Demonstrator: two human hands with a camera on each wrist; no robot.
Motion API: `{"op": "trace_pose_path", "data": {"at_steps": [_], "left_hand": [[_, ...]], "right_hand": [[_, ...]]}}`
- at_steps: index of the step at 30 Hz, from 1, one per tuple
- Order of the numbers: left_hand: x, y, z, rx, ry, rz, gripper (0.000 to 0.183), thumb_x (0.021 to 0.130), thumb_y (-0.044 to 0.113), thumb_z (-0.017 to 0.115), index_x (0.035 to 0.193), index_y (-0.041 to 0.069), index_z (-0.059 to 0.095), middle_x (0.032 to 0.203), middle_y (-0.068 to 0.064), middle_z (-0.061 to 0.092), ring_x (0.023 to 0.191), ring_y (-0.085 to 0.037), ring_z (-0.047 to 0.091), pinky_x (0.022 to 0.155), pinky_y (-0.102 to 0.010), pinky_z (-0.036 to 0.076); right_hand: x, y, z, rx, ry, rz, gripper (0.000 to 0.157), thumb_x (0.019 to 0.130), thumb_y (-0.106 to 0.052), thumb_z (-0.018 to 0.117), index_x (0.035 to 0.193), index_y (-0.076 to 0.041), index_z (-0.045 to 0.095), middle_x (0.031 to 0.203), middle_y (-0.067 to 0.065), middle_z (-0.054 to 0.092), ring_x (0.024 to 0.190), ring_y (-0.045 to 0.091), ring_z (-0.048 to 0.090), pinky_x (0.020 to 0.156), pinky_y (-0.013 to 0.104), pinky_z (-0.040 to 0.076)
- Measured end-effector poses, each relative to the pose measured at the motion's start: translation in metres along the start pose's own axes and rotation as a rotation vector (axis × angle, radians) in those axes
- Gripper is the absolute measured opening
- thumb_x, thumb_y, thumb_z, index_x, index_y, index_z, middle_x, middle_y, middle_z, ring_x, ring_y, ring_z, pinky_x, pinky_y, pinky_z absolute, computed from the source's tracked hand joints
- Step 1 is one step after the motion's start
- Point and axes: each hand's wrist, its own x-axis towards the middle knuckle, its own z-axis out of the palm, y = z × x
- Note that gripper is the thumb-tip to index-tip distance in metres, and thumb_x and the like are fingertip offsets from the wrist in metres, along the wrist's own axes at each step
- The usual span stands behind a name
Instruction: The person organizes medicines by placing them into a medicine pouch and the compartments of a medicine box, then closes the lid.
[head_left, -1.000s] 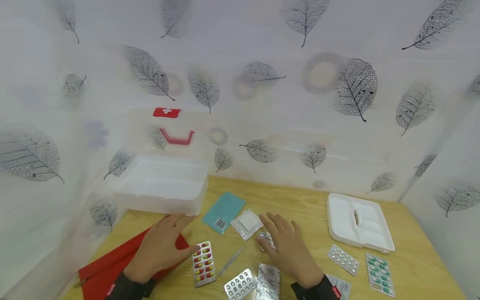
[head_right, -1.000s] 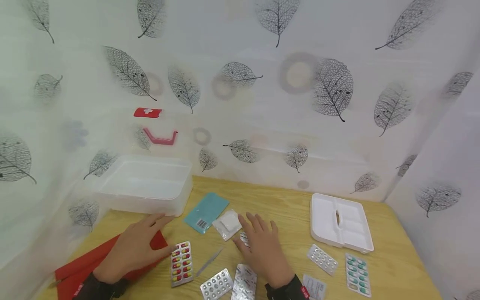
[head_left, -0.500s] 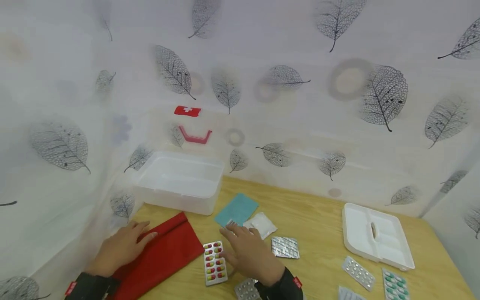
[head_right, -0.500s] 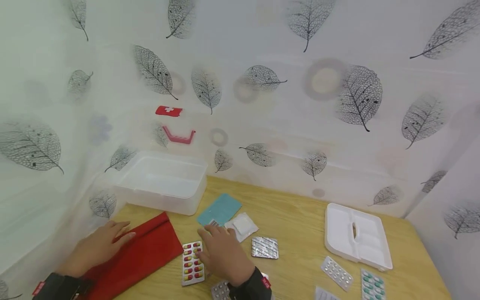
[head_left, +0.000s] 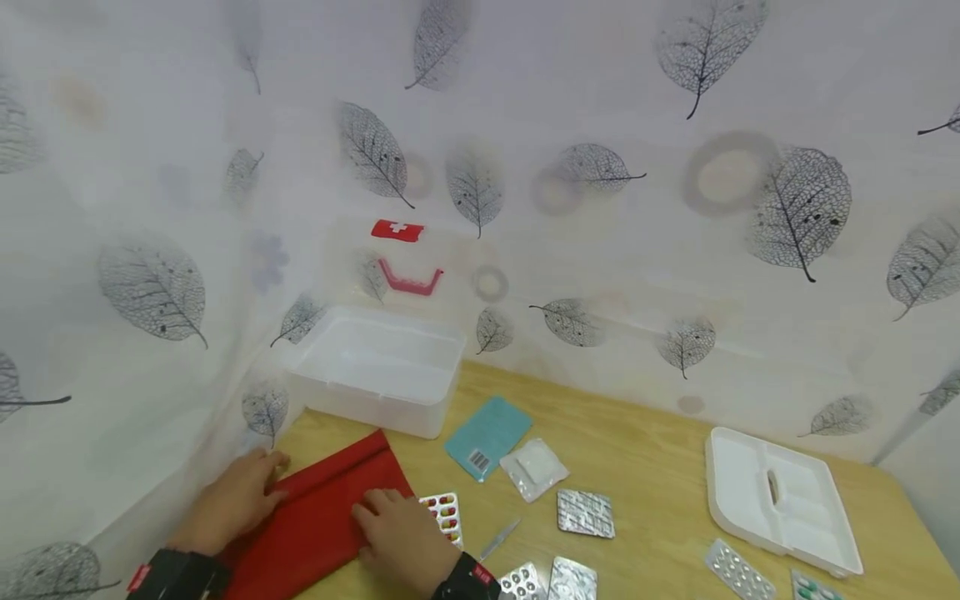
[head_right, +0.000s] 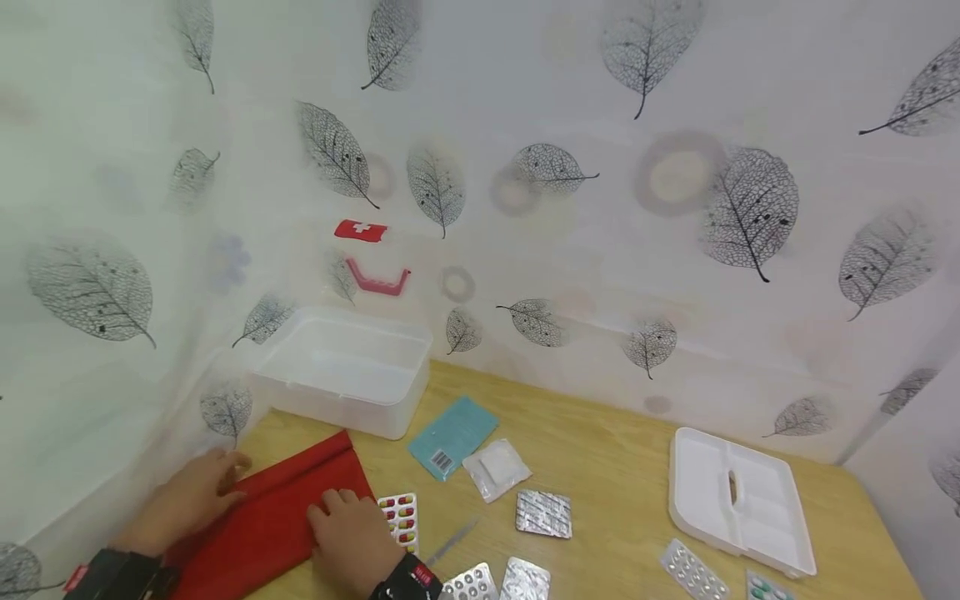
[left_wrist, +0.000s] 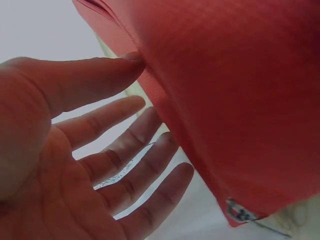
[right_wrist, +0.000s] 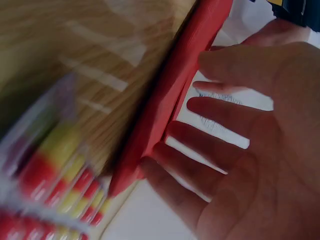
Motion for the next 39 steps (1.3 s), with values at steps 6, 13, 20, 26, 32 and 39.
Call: {"op": "trace_pose_path", "data": {"at_steps": [6,13,20,26,32,39], "left_hand": [[0.000,-0.005,0.008,-0.048,-0.028,-0.023,0.032,0.085,0.011,0.079,0.113,0.003,0.066,0.093,-0.006,0.061,0.085,-0.022,0.057,0.074,-0.044,0.052],[-0.007,0.000,0.000,-0.117,-0.002,0.020,0.007,0.088,0.003,0.070,0.094,0.007,0.068,0.083,-0.001,0.057,0.076,-0.018,0.051,0.068,-0.036,0.046],[-0.022,0.019,-0.023,-0.134,0.059,0.093,0.009,0.092,0.015,0.072,0.091,0.022,0.066,0.077,0.009,0.056,0.070,-0.008,0.048,0.062,-0.027,0.042],[-0.045,0.042,-0.046,-0.201,0.060,0.112,0.005,0.094,0.021,0.071,0.098,0.022,0.069,0.075,0.012,0.059,0.065,-0.003,0.050,0.059,-0.023,0.045],[-0.064,0.072,-0.069,-0.293,0.027,0.081,0.013,0.093,0.025,0.073,0.105,0.020,0.072,0.081,0.010,0.067,0.065,-0.003,0.058,0.057,-0.021,0.052],[-0.069,0.099,-0.092,-0.285,0.083,0.145,0.017,0.093,0.026,0.073,0.108,0.019,0.071,0.086,0.009,0.070,0.065,0.001,0.060,0.057,-0.019,0.054]], "right_hand": [[0.007,-0.012,0.006,-0.018,-0.049,0.034,0.035,0.090,-0.038,0.074,0.123,-0.031,0.069,0.116,-0.010,0.062,0.100,0.007,0.060,0.072,0.019,0.049],[0.006,-0.015,0.000,0.062,-0.134,0.065,0.043,0.090,-0.039,0.073,0.131,-0.031,0.065,0.129,-0.009,0.058,0.117,0.011,0.057,0.085,0.023,0.054],[0.006,-0.011,-0.005,0.095,-0.144,0.070,0.056,0.091,-0.041,0.073,0.143,-0.035,0.054,0.146,-0.011,0.049,0.120,0.010,0.052,0.087,0.024,0.052],[0.006,-0.009,-0.016,0.177,-0.090,0.015,0.067,0.094,-0.039,0.071,0.154,-0.035,0.040,0.158,-0.013,0.037,0.120,0.008,0.053,0.088,0.023,0.052],[-0.007,-0.013,-0.036,0.193,0.046,-0.086,0.065,0.096,-0.035,0.068,0.154,-0.031,0.039,0.153,-0.013,0.041,0.116,0.005,0.055,0.091,0.023,0.051],[-0.025,-0.009,-0.058,0.195,0.217,-0.118,0.061,0.097,-0.029,0.065,0.154,-0.028,0.042,0.158,-0.010,0.038,0.119,0.005,0.058,0.100,0.022,0.049]]}}
